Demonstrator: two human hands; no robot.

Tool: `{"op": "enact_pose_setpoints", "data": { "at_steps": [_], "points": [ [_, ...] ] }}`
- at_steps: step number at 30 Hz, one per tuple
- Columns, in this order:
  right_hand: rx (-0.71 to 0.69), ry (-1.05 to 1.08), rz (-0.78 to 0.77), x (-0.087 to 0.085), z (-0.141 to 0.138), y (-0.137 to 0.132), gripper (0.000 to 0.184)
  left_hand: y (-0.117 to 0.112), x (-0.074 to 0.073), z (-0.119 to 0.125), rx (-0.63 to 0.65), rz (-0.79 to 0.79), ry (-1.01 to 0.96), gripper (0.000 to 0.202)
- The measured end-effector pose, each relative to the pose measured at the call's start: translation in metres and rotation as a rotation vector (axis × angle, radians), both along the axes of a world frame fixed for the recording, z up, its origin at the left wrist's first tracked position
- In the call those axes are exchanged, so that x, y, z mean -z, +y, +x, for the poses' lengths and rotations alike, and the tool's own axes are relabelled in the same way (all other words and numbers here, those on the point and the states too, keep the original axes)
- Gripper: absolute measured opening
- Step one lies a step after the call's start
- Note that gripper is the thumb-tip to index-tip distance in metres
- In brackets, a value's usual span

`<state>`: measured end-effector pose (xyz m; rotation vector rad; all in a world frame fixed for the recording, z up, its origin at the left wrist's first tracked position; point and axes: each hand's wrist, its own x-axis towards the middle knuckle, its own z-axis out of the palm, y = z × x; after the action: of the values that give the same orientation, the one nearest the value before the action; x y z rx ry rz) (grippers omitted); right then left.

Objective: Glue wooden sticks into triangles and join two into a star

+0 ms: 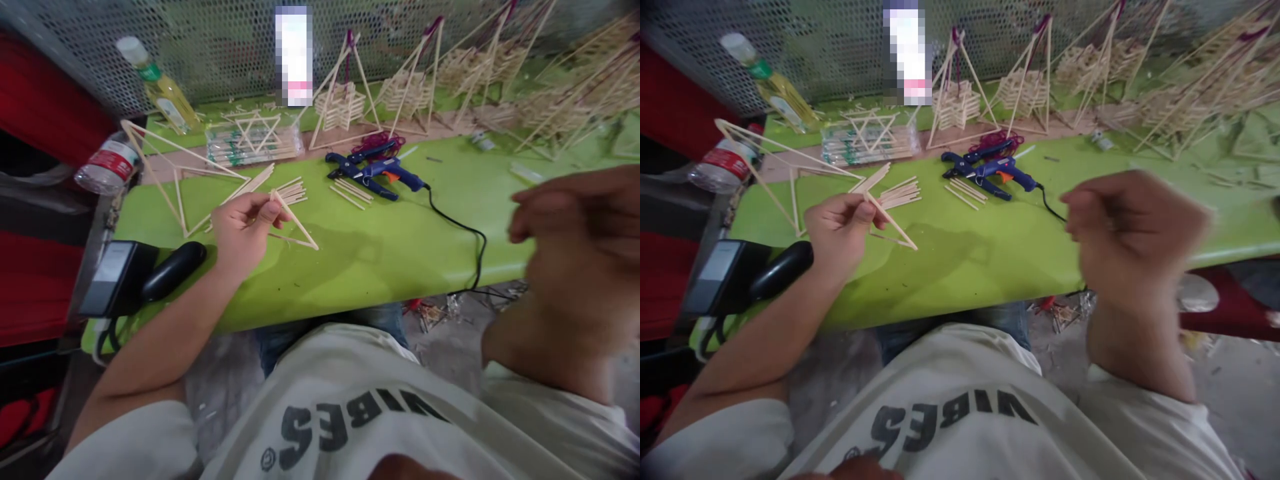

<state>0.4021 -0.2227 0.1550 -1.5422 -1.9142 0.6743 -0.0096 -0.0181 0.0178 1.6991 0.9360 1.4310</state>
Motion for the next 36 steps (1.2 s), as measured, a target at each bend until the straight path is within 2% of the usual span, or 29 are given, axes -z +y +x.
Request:
{"op": "enact_pose_setpoints", "data": {
  "at_steps": [5, 7, 9, 13, 18, 23, 27, 32, 36],
  "points": [
    [-0.084, 0.1, 0.041, 0.042, -0.1, 0.087, 0.041, -0.006, 0.003, 0.003, 0.027, -0.099, 0.02, 0.053],
    [-0.136, 0.131, 0.075, 0.057, -0.124, 0.111, 0.036, -0.008, 0.006, 0.004, 0.039, -0.141, 0.031, 0.057],
    [-0.212, 0.153, 0.111, 0.068, -0.136, 0.127, 0.033, -0.01, 0.008, 0.004, 0.068, -0.175, 0.043, 0.056],
    [-0.359, 0.214, 0.134, 0.083, -0.148, 0.145, 0.032, -0.014, 0.009, 0.003, 0.132, -0.248, 0.043, 0.049],
    [-0.303, 0.314, 0.152, 0.11, -0.154, 0.16, 0.031, -0.023, 0.005, 0.005, 0.151, -0.386, -0.009, 0.045],
    [-0.361, 0.354, 0.181, 0.13, -0.151, 0.161, 0.023, -0.032, 0.001, 0.011, 0.176, -0.374, -0.035, 0.032],
    [-0.373, 0.364, 0.182, 0.137, -0.152, 0.156, 0.016, -0.034, -0.002, 0.014, 0.161, -0.29, -0.005, 0.024],
    [-0.354, 0.406, 0.144, 0.141, -0.152, 0.153, 0.013, -0.037, 0.0, 0.012, 0.123, -0.298, 0.073, 0.038],
    [-0.344, 0.39, 0.107, 0.136, -0.15, 0.154, 0.012, -0.038, 0.004, 0.008, 0.148, -0.272, 0.127, 0.038]
  ]
}}
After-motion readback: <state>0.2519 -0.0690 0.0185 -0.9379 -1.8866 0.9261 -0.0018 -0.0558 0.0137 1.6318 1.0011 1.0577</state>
